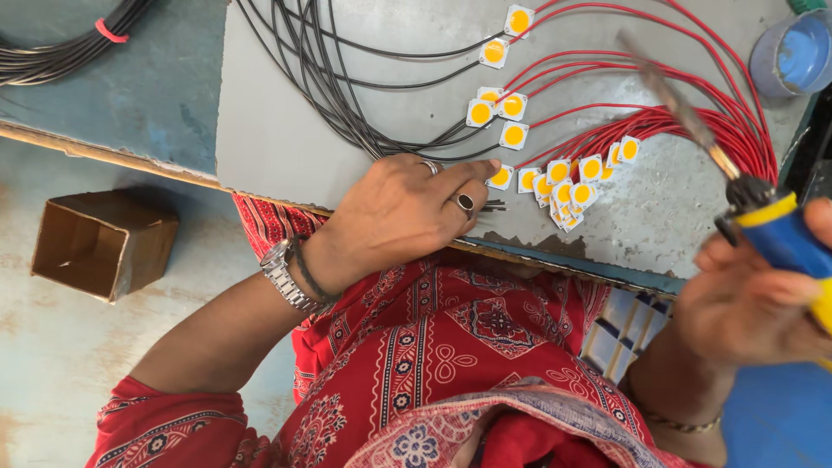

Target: The person solders red and black wires onto small square LED COB chips at a workbench. They strip insulation from wire ends with pliers, dip the stripped ends into a small container, then use a soldering iron to attach the wires to the LED pads, placing finished LEDs aside.

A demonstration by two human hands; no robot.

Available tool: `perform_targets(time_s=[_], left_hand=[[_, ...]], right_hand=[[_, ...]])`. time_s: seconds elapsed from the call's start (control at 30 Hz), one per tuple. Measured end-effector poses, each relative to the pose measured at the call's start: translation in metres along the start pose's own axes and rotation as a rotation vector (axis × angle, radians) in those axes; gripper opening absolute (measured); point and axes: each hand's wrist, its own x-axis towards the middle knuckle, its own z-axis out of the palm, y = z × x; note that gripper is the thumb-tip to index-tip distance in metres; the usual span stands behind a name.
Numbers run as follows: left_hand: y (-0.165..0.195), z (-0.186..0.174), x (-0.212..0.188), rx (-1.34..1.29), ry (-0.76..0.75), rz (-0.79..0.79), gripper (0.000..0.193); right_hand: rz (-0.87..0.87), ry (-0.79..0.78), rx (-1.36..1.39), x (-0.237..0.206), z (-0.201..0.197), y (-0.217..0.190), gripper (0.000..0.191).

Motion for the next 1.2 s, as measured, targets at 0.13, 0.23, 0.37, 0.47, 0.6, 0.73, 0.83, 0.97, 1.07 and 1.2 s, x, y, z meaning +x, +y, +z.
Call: perform_targets(time_s=[0.13,0.23,0.37,0.47,0.6,0.73,0.83,0.97,1.07,1.2], left_hand=[[-0.001,0.001,0.001,0.025,-0.017,0.009,0.023],[-0.001,0.000,0.001,0.020,-0.005,0.005,0.021],[0.000,0.000,0.000,0.009,0.011,-0.015,0.021],[0.001,0.001,0.000,0.010,0.011,-0.018,0.021],[0.000,0.002,0.000,0.013,0.016,-0.012,0.020],[0.000,0.002,-0.001,0.008,0.023,-0.013,0.020],[0.000,0.003,-0.001,0.005,0.030,-0.018,0.019],[0.000,0.003,-0.001,-0.005,0.035,-0.021,0.018],[0.000,0.003,0.000,-0.007,0.038,-0.023,0.018],[0.000,0.003,0.001,-0.014,0.019,-0.025,0.018]], right_hand=[[0.047,0.079,0.015,-0.009,-0.022,0.010,0.047],[0.061,0.041,-0.021,-0.009,-0.021,0.005,0.043],[0.075,-0.041,-0.062,0.000,-0.003,-0.012,0.039],[0.090,-0.102,-0.085,0.008,0.012,-0.025,0.035],[0.113,-0.166,-0.112,0.014,0.025,-0.038,0.032],[0.129,-0.217,-0.134,0.019,0.032,-0.046,0.028],[0.144,-0.235,-0.150,0.021,0.037,-0.051,0.026],[0.161,-0.224,-0.141,0.026,0.047,-0.057,0.024],[0.231,-0.191,-0.147,0.030,0.054,-0.063,0.023],[0.278,-0.192,-0.160,0.036,0.058,-0.067,0.021]])
